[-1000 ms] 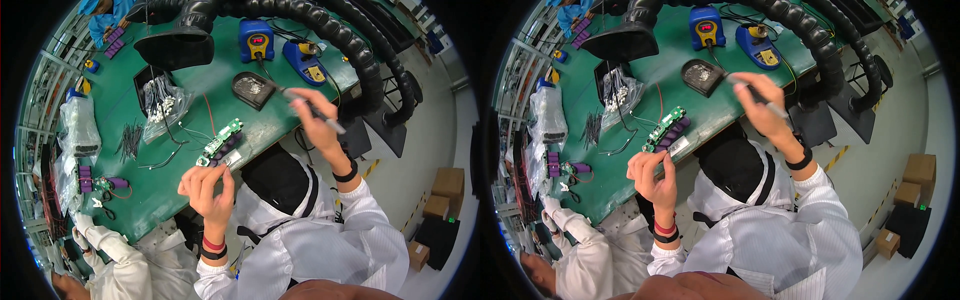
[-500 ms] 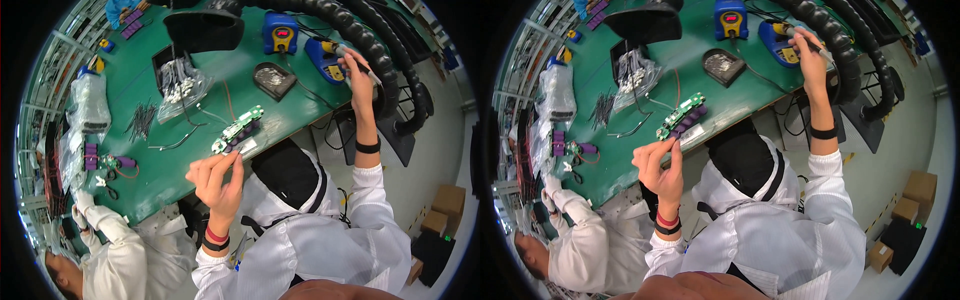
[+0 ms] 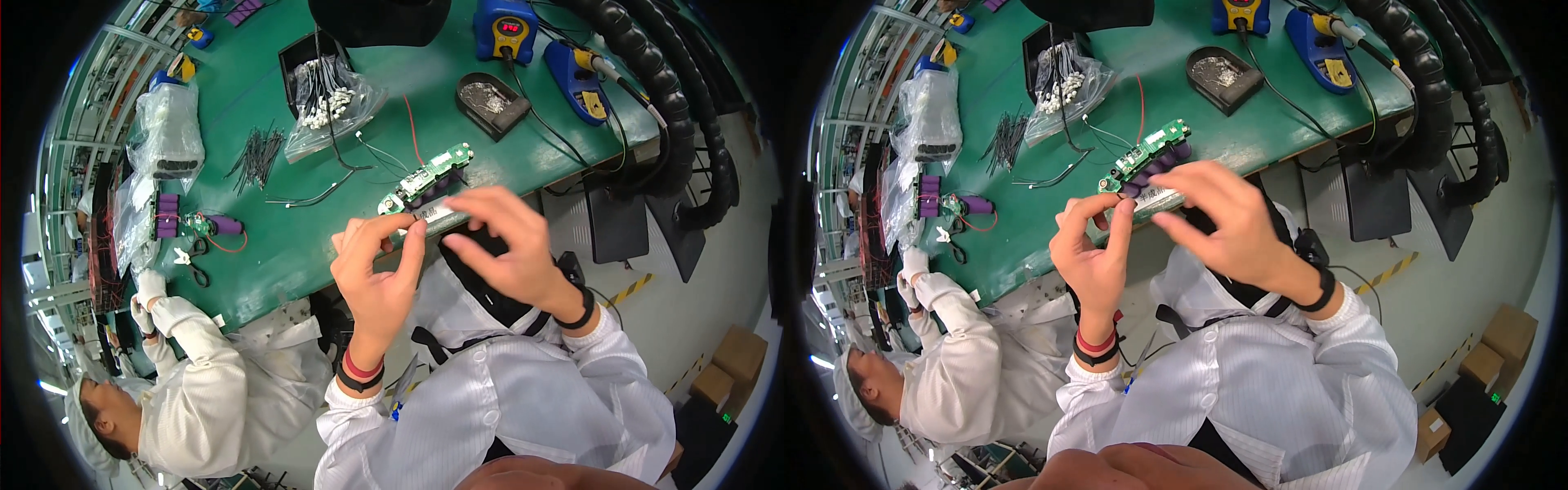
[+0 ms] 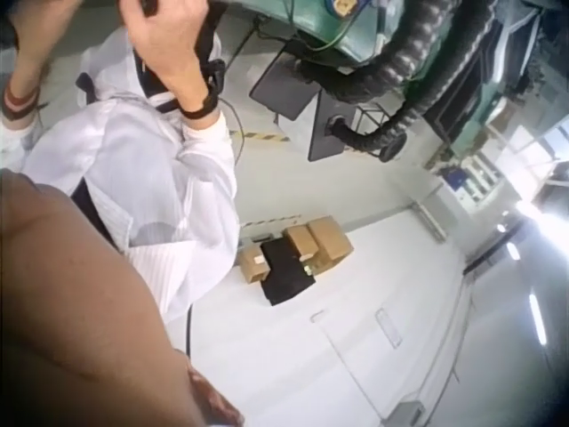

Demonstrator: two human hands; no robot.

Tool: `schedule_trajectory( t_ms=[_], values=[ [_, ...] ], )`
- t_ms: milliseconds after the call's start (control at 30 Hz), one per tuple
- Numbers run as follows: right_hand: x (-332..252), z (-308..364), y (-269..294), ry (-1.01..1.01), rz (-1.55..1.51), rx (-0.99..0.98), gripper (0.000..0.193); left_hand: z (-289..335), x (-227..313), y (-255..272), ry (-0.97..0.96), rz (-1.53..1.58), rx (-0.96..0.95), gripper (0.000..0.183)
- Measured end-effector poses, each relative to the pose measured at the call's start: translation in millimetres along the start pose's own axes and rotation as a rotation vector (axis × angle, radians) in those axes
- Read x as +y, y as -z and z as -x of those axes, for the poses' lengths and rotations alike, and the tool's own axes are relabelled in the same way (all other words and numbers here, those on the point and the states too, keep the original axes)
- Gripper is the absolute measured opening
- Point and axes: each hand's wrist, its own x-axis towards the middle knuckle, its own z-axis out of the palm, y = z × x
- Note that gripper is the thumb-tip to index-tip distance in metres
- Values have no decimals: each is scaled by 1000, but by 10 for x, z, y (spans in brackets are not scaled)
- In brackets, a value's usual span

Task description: Solder wires and electronic components onto a battery pack assembly at an industrial workbench.

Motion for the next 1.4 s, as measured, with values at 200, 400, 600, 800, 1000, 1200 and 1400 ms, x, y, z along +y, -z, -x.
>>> schedule_trajectory(
  t_ms=[200,400,600,800,1000,1200,1400],
  values=[
    [135,18,-331,113,-52,72,21,4,-66,13,90,104,-40,10],
    [158,52,-359,-3,-97,72,13,-20,-80,71,49,62,-124,9],
    [251,62,-436,-104,-140,85,7,-22,-88,89,36,-19,-104,12],
    [289,85,-520,-144,-243,149,9,9,-70,34,3,-50,-127,15],
    [264,33,-489,-197,-203,86,11,21,-66,47,-69,-121,-117,16],
    [198,-99,-405,-208,-114,-11,12,34,-111,79,-76,-112,-46,17],
    [180,-134,-406,-188,-87,-17,11,31,-124,98,-71,-107,-36,14]
  ],
)
